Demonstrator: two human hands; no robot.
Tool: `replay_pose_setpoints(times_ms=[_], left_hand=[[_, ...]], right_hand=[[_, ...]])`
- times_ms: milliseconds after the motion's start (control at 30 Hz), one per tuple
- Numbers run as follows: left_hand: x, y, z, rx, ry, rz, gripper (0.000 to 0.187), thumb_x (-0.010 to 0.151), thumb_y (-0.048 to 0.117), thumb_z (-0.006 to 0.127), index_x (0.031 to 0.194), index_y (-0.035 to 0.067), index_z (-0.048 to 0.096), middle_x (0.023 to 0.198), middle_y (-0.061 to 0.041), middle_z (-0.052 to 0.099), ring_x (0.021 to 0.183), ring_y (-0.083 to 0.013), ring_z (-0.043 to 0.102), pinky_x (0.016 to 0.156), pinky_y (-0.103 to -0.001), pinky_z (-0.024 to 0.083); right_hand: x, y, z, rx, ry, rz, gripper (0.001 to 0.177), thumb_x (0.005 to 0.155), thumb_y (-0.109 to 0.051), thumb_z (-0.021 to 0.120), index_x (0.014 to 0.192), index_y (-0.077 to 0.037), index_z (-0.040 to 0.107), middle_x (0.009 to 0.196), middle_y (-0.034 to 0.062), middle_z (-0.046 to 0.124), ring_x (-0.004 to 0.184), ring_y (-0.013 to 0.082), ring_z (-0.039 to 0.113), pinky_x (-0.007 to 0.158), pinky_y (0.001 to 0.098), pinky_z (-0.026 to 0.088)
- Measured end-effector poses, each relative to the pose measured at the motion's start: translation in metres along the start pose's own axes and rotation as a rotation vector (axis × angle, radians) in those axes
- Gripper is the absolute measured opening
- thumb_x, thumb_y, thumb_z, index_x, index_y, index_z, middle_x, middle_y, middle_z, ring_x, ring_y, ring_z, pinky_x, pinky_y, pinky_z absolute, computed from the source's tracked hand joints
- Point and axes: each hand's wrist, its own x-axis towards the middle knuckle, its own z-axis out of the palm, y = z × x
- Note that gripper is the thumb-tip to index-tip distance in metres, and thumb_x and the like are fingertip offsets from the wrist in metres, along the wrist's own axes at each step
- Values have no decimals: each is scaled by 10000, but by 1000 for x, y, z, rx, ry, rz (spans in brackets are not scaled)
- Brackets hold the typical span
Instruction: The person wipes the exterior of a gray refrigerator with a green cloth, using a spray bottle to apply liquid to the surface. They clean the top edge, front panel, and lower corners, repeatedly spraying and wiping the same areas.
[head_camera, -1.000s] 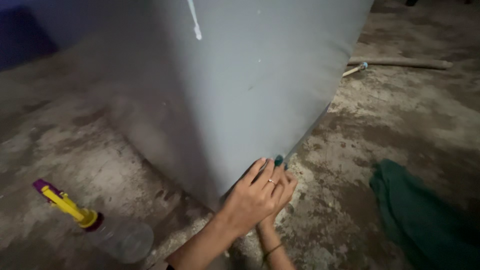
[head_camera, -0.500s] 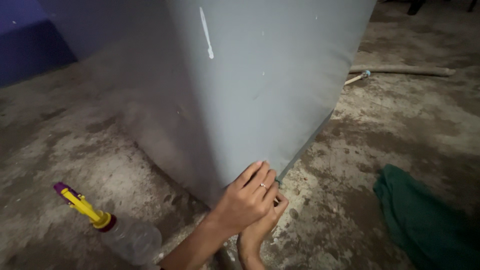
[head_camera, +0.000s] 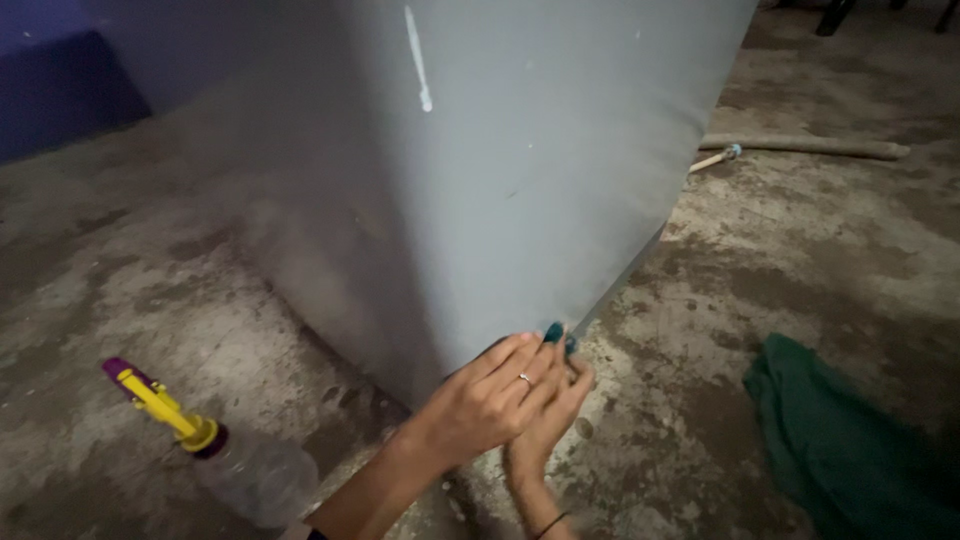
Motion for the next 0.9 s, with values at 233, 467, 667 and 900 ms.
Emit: replay_pose_setpoints(times_ms=[233, 467, 667, 900], left_hand=[[-8, -3, -8, -203, 68, -9, 373, 995, 219, 660, 1362, 157, 665, 1490, -50, 589, 1377, -212, 544, 1191, -401, 399], [-6, -2, -17, 12, -76, -28, 344, 956, 194, 649, 1285, 97, 684, 1498, -81, 583, 1425, -241, 510, 1215, -415, 369], [21, 6, -18, -134, -195, -143, 499, 897, 137, 653, 1391, 93, 593, 1521, -132, 521, 1425, -292, 466, 1193, -466, 338], [75, 6, -36, -214, -265, -222, 622, 831, 94, 663, 1437, 65, 524, 1572, -144, 423, 1485, -293, 347, 1212, -497, 274]], right_hand=[[-48, -11, 14, -181, 53, -58, 640, 1014, -205, 569, 1509, 40, 246, 1397, 222, 427, 1275, 321, 502, 1003, 419, 459], [41, 21, -6, -251, -99, -24, 518, 1030, -183, 506, 1539, -116, 440, 1386, 176, 452, 1253, 306, 524, 1027, 415, 484], [18, -7, -7, -2, -73, 345, 506, 1044, -309, 438, 1510, -115, 407, 1490, 93, 436, 1339, 233, 492, 1050, 355, 477], [-47, 10, 11, 42, -95, 97, 599, 1001, -323, 540, 1518, -65, 379, 1514, 129, 446, 1369, 255, 472, 1086, 383, 437]])
